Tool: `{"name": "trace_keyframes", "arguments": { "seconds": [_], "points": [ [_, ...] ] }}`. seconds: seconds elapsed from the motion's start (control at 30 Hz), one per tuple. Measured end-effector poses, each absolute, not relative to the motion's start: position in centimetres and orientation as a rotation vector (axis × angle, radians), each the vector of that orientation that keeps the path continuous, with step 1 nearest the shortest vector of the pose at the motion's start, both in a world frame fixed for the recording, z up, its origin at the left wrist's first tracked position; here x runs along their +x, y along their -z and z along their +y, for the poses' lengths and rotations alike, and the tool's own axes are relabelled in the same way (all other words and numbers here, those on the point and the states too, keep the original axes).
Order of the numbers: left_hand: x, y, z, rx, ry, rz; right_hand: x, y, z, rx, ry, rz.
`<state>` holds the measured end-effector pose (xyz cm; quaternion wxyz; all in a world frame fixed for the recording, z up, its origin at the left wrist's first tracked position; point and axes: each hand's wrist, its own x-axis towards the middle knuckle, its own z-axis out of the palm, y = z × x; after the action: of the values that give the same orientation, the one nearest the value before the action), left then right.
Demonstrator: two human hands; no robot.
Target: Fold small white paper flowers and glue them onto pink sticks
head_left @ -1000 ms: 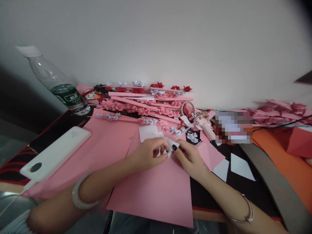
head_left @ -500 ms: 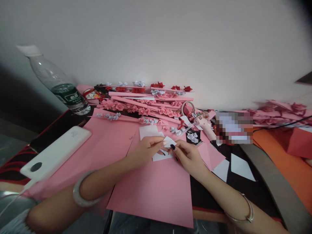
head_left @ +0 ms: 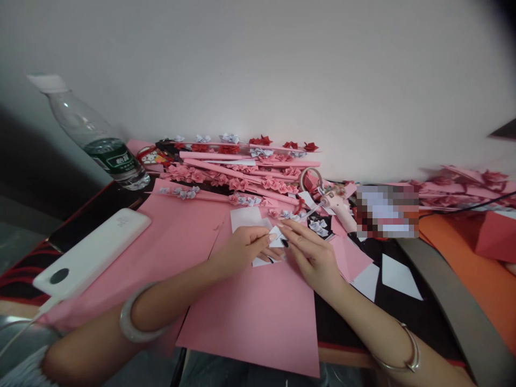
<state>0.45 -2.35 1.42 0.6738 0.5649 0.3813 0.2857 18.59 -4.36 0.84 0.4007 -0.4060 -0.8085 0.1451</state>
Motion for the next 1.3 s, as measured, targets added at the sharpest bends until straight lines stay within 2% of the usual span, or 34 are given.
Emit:
{"name": "trace_keyframes", "arguments": {
  "seconds": [0.43,1.3],
  "points": [
    [0.51,-1.65,-2.54,1.354,-0.683,0.905,18.51,-0.94,-4.41,-1.049,-0.378,-2.034],
    [0.24,-1.09,-1.83,0.927,-0.596,0.8,18.76,-0.97,-4.31,-0.948,-0.352,-2.05]
  ]
}}
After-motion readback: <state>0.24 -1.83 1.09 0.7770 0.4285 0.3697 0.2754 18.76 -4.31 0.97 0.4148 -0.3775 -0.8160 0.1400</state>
